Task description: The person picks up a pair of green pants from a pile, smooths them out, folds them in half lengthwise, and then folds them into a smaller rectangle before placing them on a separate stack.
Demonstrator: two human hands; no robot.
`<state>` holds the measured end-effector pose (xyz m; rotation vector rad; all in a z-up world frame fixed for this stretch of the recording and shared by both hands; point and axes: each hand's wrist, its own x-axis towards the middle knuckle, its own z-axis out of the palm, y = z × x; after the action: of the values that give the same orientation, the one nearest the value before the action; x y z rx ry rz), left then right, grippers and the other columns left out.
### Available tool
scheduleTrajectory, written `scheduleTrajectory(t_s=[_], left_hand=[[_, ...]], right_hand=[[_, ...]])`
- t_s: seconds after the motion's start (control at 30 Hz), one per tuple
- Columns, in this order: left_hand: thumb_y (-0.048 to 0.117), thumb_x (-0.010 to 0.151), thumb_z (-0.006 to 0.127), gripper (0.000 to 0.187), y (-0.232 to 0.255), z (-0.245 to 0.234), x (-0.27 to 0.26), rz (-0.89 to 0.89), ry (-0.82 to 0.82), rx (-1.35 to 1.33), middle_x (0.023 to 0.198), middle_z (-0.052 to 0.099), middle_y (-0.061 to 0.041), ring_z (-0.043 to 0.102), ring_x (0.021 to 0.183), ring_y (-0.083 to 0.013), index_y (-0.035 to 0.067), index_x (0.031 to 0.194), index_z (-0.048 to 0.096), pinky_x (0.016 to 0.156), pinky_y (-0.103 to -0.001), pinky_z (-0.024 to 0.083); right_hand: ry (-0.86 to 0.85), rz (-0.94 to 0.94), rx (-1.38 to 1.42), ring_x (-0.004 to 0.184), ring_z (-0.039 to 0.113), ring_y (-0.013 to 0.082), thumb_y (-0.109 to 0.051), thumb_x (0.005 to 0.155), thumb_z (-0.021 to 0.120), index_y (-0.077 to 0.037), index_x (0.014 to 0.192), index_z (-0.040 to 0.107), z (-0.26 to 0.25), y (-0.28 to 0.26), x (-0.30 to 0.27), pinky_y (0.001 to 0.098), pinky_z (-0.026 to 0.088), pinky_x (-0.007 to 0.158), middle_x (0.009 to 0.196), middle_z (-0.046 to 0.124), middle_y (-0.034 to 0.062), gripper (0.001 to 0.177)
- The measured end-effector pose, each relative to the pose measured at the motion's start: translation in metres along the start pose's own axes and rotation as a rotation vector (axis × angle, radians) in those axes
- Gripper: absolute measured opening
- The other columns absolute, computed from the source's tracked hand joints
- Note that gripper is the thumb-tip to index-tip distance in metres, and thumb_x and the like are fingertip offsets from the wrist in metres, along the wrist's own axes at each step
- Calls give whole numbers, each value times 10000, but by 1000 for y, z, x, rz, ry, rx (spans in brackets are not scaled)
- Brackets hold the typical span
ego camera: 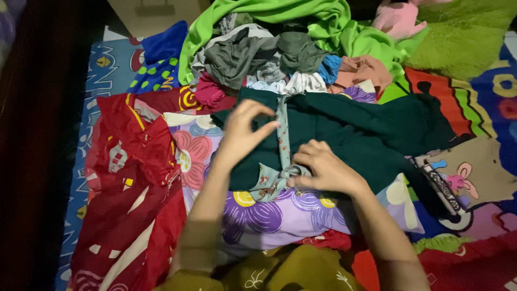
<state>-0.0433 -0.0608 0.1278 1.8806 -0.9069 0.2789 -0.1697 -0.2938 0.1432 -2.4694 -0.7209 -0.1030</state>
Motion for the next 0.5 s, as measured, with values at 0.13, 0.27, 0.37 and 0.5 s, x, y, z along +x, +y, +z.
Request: scheduleTrajectory(t_s=[0.13,0.27,0.37,0.5], left_hand=[[346,982,724,373,-40,78,-3,-278,-163,-712,1111,666,-48,663,1016,-180,73,1230,674,877,-348,546],[477,1009,582,501,-88,116,-22,-514,-221,-1263,1085,738,-80,690,1027,-123,55,1267,663,951,-260,520],[367,972,666,433,-96,119,-31,-451,-372,-1096,1096,701,-46,647,1027,-87,54,1270,649,947,-235,497],[211,849,874,394,-81,116,-43,-265,-507,-539,945,647,-54,583,907,-109,6,1114,667,830,-273,489]], right_hand=[[-120,96,497,859,664,197,-174,863,663,-27,1015,683,17,76,5,313,537,799,909,694,26,213],[220,269,1212,753,609,172,-270,1016,604,-58,915,645,48,167,9,345,518,725,809,622,31,238],[483,374,1864,680,607,186,-250,1077,545,-92,948,637,79,205,6,375,526,688,763,600,18,224],[601,467,2003,762,636,218,-206,1034,501,-79,1011,631,61,180,12,382,529,746,867,640,58,183]])
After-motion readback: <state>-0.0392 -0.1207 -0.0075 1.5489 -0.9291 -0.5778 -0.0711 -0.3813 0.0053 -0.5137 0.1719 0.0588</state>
